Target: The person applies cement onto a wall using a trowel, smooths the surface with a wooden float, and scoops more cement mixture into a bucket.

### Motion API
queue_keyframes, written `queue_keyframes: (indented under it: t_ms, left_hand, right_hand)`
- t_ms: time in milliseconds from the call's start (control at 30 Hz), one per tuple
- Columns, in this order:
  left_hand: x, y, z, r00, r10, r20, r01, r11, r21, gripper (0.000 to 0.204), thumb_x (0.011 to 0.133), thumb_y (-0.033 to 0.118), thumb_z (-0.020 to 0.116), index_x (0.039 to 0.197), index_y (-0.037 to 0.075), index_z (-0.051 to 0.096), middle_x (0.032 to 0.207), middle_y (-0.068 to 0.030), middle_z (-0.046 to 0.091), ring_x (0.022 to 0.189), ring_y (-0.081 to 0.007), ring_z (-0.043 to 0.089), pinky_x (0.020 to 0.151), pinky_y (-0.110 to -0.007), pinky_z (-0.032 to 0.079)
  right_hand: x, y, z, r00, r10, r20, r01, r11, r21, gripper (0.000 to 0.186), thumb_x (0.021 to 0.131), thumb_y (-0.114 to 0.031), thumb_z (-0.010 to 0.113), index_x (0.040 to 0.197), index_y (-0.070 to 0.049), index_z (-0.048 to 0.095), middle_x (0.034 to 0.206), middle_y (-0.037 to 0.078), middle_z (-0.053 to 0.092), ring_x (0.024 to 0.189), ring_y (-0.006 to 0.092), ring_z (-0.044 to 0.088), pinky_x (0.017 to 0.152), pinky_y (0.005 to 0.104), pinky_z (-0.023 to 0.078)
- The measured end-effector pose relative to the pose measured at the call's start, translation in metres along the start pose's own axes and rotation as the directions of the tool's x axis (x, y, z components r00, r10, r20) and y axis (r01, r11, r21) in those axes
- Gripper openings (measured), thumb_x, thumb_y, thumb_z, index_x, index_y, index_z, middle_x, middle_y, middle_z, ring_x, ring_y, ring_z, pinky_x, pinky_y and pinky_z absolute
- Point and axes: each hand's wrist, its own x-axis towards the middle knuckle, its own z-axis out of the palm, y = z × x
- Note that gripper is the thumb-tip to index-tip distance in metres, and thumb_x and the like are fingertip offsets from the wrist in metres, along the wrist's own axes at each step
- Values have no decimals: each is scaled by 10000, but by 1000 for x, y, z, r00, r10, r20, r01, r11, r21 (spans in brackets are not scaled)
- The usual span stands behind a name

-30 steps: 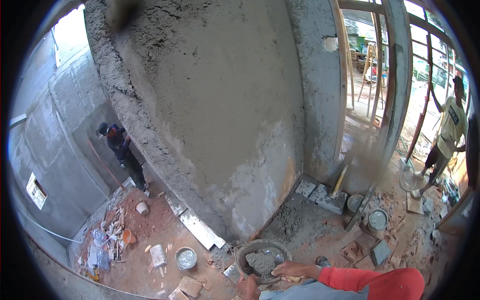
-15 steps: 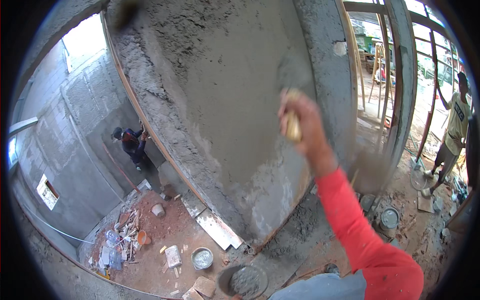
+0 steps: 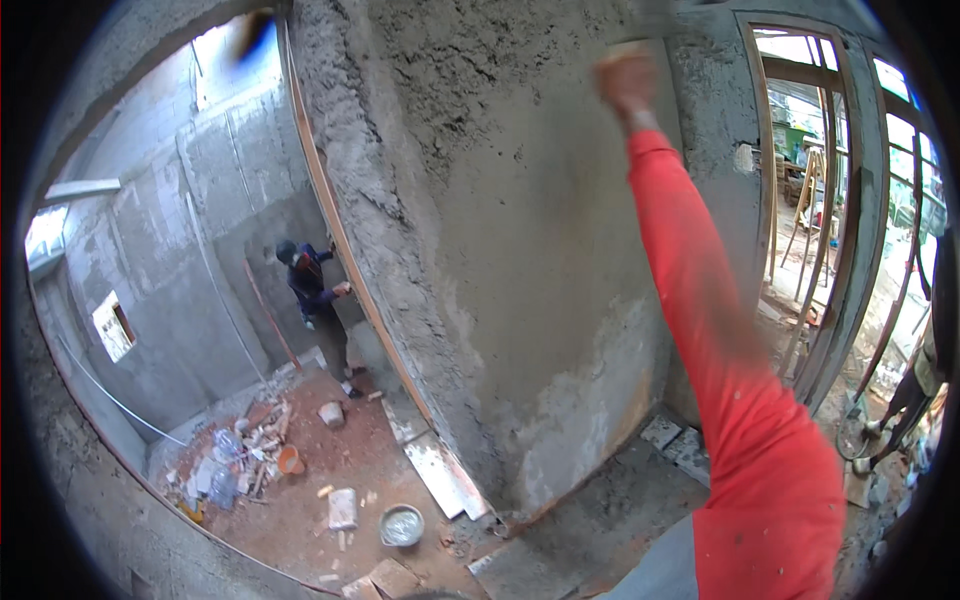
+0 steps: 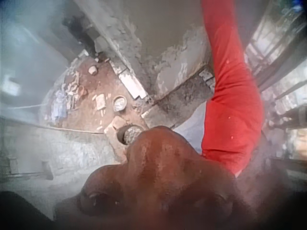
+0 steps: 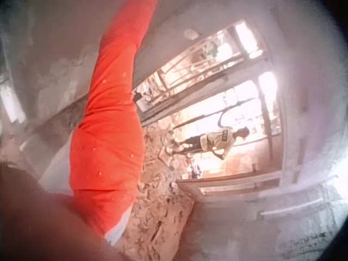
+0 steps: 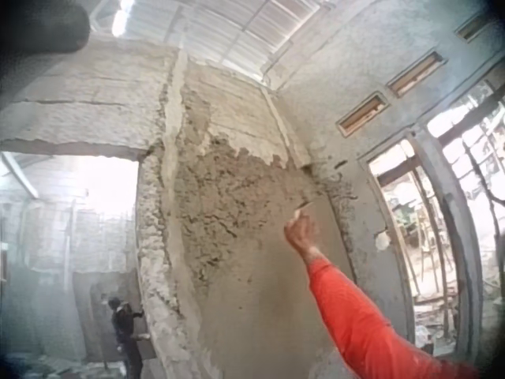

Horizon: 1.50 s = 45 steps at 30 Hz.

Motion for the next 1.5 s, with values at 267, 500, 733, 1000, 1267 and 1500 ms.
queue_keyframes:
  t_ms: [267,500,733,1000,1267,1500]
  left_hand:
    - [-70,41,-1,921,380,89,-384,923,35,139,705,19,704,836,-9,667,770,8,593,676,-122,495,571,-337,417]
    - [-88,83,32,825,402,397,-499,848,180,141,731,14,651,856,-26,702,666,1,543,623,-87,482,536,-320,420]
    - [-131,154,70,707,417,571,-552,830,77,187,744,79,662,874,-53,684,669,-115,631,670,-128,555,622,-361,489]
    - [-102,155,90,670,389,633,-448,891,-73,182,797,41,640,944,-31,720,722,-17,649,666,-89,581,590,-302,487]
    - [-50,78,64,849,188,493,-133,980,-145,111,679,16,689,778,31,642,654,38,534,626,-90,487,541,-314,391]
    - [-2,61,-13,973,102,206,-45,964,-263,240,681,-32,658,913,25,639,669,19,486,539,-155,460,481,-321,382]
  right_hand:
    - [-485,-155,-244,156,-829,537,-547,380,746,155,910,-206,578,942,-55,592,819,220,657,760,459,637,686,555,482]
    - [-710,-106,-366,-440,-718,539,-615,679,402,217,884,-242,641,942,-33,651,850,221,684,820,444,659,718,525,490]
    - [-636,-82,-372,-768,-323,552,-597,673,-437,267,992,-280,640,1017,-14,653,702,87,614,531,162,577,485,335,458]
    - [-616,-106,-393,-687,-527,500,-602,28,-798,270,1024,-314,617,1105,-57,616,678,9,546,459,85,494,356,243,379]
    - [-533,-147,-366,-295,-672,680,-483,-509,-713,292,986,-223,609,1212,-40,581,744,20,568,498,88,526,388,228,425]
    - [-304,-192,-296,579,138,804,-578,-626,524,196,956,-164,640,1102,-39,604,685,22,589,474,88,538,405,227,445]
